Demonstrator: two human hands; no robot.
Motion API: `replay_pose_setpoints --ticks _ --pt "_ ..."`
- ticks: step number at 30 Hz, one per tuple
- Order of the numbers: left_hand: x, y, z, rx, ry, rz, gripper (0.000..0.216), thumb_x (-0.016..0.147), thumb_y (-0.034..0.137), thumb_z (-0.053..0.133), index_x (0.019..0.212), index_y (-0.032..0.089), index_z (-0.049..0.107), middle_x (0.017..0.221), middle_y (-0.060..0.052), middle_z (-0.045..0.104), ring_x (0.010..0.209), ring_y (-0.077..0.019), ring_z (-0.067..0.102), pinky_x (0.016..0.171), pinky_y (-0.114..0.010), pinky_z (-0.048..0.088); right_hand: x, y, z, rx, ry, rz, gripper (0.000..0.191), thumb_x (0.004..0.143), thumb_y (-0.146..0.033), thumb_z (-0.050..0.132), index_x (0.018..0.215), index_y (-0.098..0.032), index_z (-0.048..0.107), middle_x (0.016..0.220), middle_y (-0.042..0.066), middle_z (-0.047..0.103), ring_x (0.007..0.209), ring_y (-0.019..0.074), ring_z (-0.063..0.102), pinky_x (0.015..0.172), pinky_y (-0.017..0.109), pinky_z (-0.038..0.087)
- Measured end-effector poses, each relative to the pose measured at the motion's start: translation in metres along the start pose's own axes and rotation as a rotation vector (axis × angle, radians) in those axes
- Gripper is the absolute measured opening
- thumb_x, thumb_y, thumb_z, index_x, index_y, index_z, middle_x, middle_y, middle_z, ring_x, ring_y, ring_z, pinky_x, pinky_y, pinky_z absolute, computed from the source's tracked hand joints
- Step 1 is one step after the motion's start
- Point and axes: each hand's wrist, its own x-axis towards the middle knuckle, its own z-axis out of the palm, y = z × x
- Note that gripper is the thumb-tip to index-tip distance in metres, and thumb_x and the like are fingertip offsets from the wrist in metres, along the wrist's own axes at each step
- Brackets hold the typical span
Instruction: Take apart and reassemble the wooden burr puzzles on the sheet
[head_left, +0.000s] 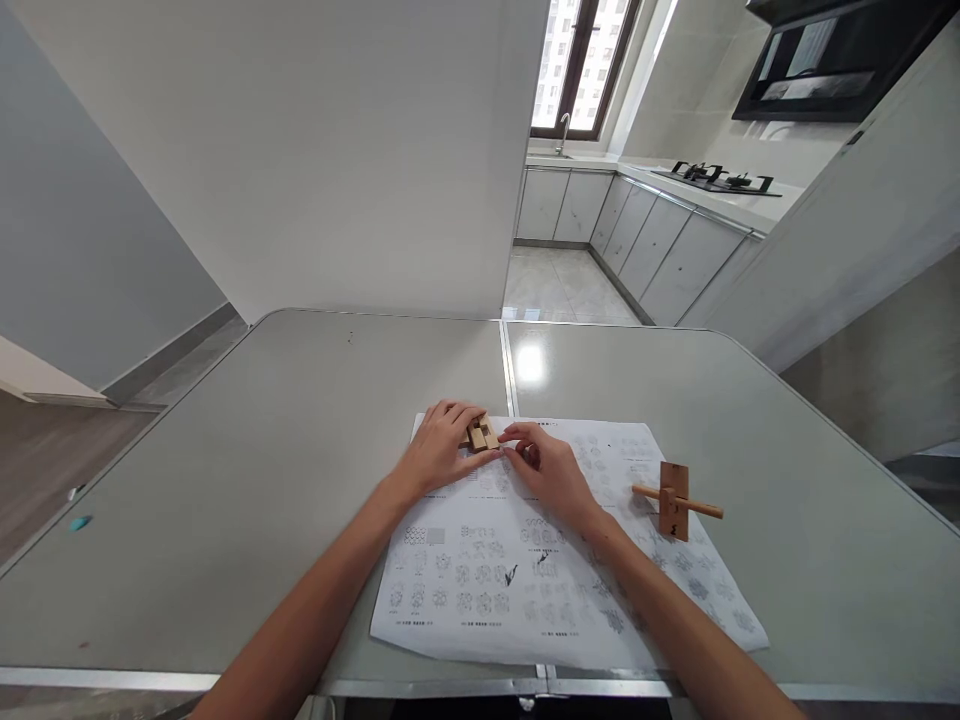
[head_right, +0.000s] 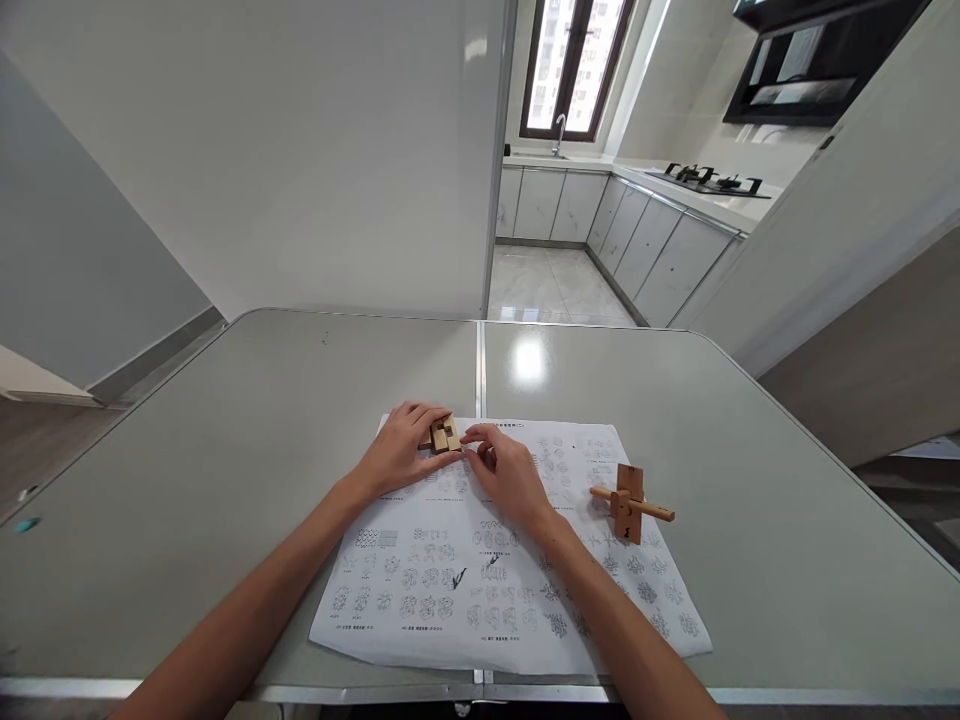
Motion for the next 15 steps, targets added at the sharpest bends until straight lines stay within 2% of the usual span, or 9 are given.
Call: replay_pose_setpoints --ticks 5,9,15 --pt "0.0004 -0.0014 0.0020 0.046 0.027 -0.056 0.049 0.094 0.050 0.072 0.136 0.026 0.058 0.131 -0.008 0.070 0.122 -0.0319 0.061 0.104 -0.050 0.049 0.0002 -0.0020 0.0017 0.018 0.060 0.003 0.015 0.101 -0.034 0.054 0.107 -0.025 0.064 0.097 0.005 0.079 0.062 0.0164 0.063 0.059 0.030 0.049" --pt "0.0003 -0.0049 0.0060 0.121 0.072 -0.134 0.050 0.096 0.047 0.070 0.138 0.025 0.056 0.130 -0.010 0.069 0.119 -0.0331 0.062 0.104 -0.053 0.050 0.0003 0.0004 0.0018 0.009 0.051 0.005 0.014 0.101 -0.034 0.054 0.103 -0.024 0.064 0.092 0.004 0.078 0.061 0.0157 0.061 0.058 0.030 0.048" --pt "0.0004 -0.0050 0.0061 0.116 0.128 -0.037 0.064 0.095 0.052 0.071 0.149 0.026 0.047 0.147 -0.013 0.061 0.136 -0.0353 0.055 0.113 -0.055 0.044 0.0007 -0.0002 0.0018 0.009 0.038 0.023 0.018 0.101 -0.037 0.053 0.105 -0.024 0.064 0.091 0.004 0.078 0.063 0.0171 0.061 0.061 0.031 0.049"
